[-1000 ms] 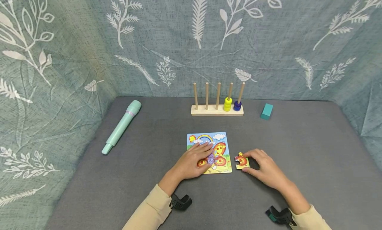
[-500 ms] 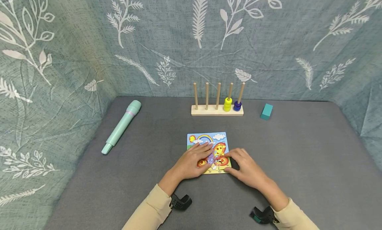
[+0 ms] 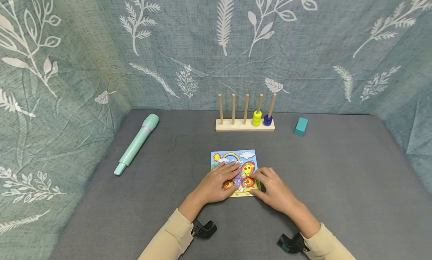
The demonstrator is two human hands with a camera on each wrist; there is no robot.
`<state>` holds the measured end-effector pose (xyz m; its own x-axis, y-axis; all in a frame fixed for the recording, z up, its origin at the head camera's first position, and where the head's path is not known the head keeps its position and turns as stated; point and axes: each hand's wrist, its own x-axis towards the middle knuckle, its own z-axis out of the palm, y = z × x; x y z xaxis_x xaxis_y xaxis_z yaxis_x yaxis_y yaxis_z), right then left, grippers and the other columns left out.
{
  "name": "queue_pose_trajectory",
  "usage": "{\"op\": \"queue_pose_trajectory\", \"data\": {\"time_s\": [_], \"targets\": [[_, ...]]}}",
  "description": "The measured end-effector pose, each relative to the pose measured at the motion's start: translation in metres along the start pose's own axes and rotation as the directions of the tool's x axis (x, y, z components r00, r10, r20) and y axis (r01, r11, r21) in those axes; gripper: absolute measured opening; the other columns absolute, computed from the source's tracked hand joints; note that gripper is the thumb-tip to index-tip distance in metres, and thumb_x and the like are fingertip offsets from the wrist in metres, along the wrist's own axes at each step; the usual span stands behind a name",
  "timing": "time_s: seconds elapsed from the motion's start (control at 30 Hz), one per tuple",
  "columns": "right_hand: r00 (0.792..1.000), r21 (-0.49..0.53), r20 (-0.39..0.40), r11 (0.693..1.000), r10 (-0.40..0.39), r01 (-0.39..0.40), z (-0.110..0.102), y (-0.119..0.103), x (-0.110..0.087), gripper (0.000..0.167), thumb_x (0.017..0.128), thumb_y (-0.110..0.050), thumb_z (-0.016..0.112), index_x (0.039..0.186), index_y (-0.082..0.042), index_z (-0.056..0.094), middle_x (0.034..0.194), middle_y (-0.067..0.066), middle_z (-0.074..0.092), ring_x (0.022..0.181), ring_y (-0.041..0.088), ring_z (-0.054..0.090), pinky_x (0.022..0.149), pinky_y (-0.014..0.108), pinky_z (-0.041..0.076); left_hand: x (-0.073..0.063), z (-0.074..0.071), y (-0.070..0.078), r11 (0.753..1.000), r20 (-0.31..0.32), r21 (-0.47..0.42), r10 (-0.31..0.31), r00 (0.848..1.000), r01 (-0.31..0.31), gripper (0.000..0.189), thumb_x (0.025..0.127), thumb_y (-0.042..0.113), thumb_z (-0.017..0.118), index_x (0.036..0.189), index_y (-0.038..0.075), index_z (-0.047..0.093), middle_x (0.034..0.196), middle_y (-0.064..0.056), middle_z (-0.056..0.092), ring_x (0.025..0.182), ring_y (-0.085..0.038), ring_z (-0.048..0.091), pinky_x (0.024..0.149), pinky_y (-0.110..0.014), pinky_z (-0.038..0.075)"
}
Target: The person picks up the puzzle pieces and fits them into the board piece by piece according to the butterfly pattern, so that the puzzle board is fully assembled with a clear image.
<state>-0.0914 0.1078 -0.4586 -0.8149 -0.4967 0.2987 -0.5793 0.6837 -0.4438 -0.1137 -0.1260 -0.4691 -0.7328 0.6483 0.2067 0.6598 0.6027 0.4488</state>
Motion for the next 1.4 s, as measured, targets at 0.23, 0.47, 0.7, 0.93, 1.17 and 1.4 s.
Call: {"op": "queue_pose_trajectory", "data": {"time_s": [0.23, 0.47, 0.7, 0.93, 1.17, 1.4], "targets": [[0.998, 0.044, 0.017, 0.998, 0.053, -0.053, -0.001, -0.003, 0.002, 0.037, 0.073, -0.020, 0.082, 0.104, -0.006, 0.069, 0.102, 0.003, 0.060, 0.096, 0.020, 0.052, 0.082, 0.037, 0.049, 0.001, -0.001, 0.000, 1.000, 0.005, 0.004, 0.000, 1.000, 0.000, 0.054, 0.090, 0.034, 0.060, 0.136, 0.008, 0.053, 0.143, -0.006, 0.049, 0.136, -0.020, 0.041, 0.118, -0.042, 0.026], [0.998, 0.030, 0.020, 0.998, 0.055, -0.055, -0.001, -0.004, 0.002, 0.033, 0.076, -0.023, 0.079, 0.103, -0.006, 0.071, 0.102, 0.004, 0.059, 0.094, 0.019, 0.051, 0.081, 0.037, 0.048, 0.001, -0.002, 0.000, 1.000, 0.014, 0.002, -0.005, 1.000, 0.005, 0.054, 0.090, 0.035, 0.060, 0.137, 0.009, 0.053, 0.144, -0.005, 0.048, 0.137, -0.020, 0.040, 0.119, -0.042, 0.026], [1.000, -0.054, -0.014, 0.998, 0.026, -0.027, 0.001, -0.008, 0.003, 0.023, 0.078, -0.019, 0.078, 0.096, -0.007, 0.072, 0.097, 0.003, 0.058, 0.089, 0.019, 0.051, 0.077, 0.036, 0.047, 0.002, -0.002, 0.001, 1.000, 0.010, 0.004, -0.008, 1.000, 0.008, 0.054, 0.090, 0.036, 0.059, 0.137, 0.009, 0.052, 0.144, -0.005, 0.048, 0.137, -0.019, 0.040, 0.118, -0.042, 0.026], [0.999, -0.134, -0.049, 0.991, -0.005, -0.001, 0.004, -0.013, 0.005, 0.021, 0.076, -0.019, 0.080, 0.091, -0.007, 0.071, 0.095, 0.005, 0.059, 0.085, 0.021, 0.053, 0.075, 0.037, 0.048, 0.002, -0.003, 0.001, 1.000, 0.011, 0.012, -0.013, 1.000, 0.013, 0.054, 0.090, 0.036, 0.059, 0.137, 0.009, 0.052, 0.144, -0.005, 0.047, 0.137, -0.019, 0.040, 0.118, -0.043, 0.026], [0.998, -0.111, -0.025, 0.992, 0.054, -0.056, 0.006, -0.018, 0.008, 0.022, 0.076, -0.016, 0.079, 0.088, -0.008, 0.063, 0.095, 0.006, 0.056, 0.083, 0.023, 0.051, 0.072, 0.037, 0.047, -0.002, -0.002, -0.001, 1.000, -0.101, -0.010, -0.001, 0.995, 0.000, 0.049, 0.087, 0.031, 0.065, 0.129, 0.006, 0.060, 0.139, -0.009, 0.053, 0.133, -0.023, 0.045, 0.115, -0.046, 0.031], [0.986, 0.050, -0.024, 0.985, 0.164, -0.163, 0.004, -0.015, 0.008, 0.033, 0.080, -0.021, 0.076, 0.106, -0.005, 0.064, 0.104, 0.008, 0.057, 0.094, 0.023, 0.052, 0.079, 0.040, 0.048, -0.002, -0.004, -0.003, 0.928, -0.444, -0.243, -0.366, 0.818, 0.284, 0.045, 0.087, 0.014, 0.064, 0.128, -0.003, 0.058, 0.140, -0.021, 0.048, 0.131, -0.037, 0.044, 0.108, -0.057, 0.036]]}}
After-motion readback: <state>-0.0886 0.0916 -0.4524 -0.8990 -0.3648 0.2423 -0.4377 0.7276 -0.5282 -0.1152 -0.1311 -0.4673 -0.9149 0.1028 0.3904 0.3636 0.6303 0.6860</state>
